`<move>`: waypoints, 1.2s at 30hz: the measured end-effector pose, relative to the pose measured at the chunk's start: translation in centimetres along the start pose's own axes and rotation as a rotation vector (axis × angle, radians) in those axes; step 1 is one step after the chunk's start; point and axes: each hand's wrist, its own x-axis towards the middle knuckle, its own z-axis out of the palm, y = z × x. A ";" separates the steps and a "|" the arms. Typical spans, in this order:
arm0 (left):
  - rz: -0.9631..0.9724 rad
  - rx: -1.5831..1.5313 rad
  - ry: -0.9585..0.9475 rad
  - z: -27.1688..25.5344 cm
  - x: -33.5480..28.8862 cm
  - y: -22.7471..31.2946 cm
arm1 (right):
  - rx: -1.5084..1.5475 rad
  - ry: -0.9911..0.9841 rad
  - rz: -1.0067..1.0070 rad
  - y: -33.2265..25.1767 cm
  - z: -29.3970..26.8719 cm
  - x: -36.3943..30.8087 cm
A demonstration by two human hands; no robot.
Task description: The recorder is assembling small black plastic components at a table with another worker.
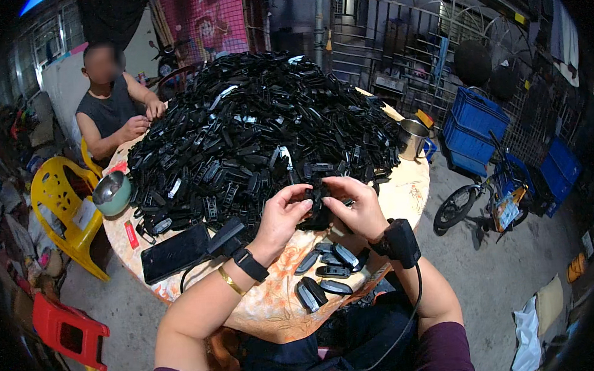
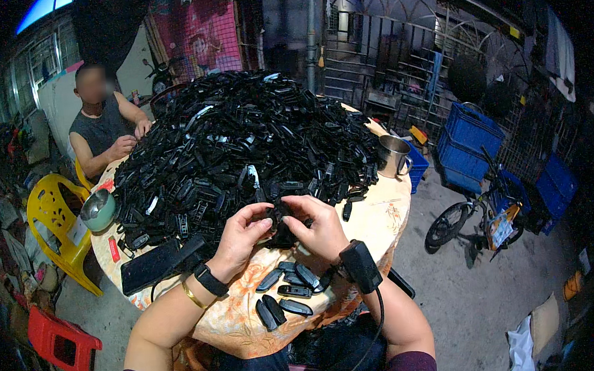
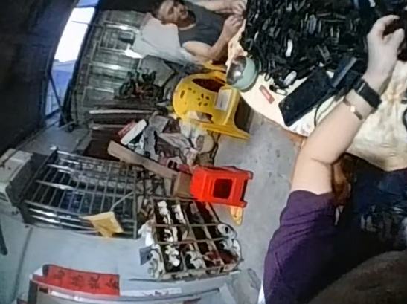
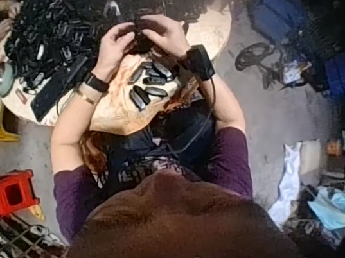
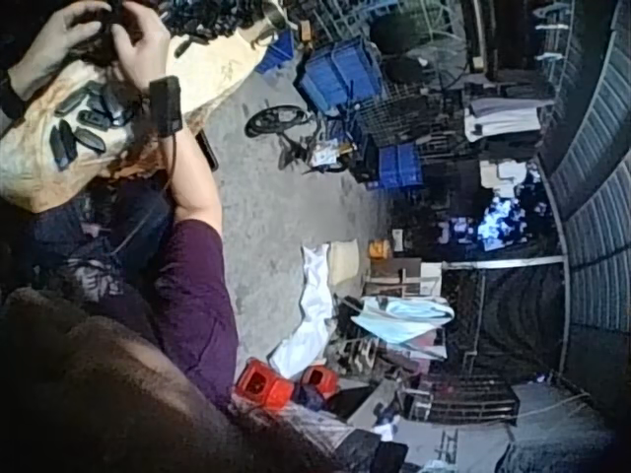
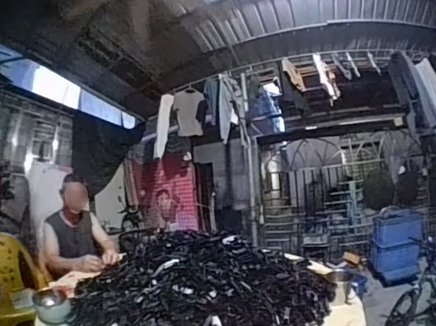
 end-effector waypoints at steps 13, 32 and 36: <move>0.022 0.155 0.056 0.4 -0.2 1.3 | -0.250 0.033 -0.096 -2.0 1.2 -0.9; 0.080 0.159 -0.137 0.1 -0.6 3.8 | -0.059 -0.196 0.054 -1.8 0.5 -0.4; -0.165 0.326 -0.408 -0.4 -0.6 6.1 | -0.174 -0.487 -0.140 -0.3 -0.3 -0.3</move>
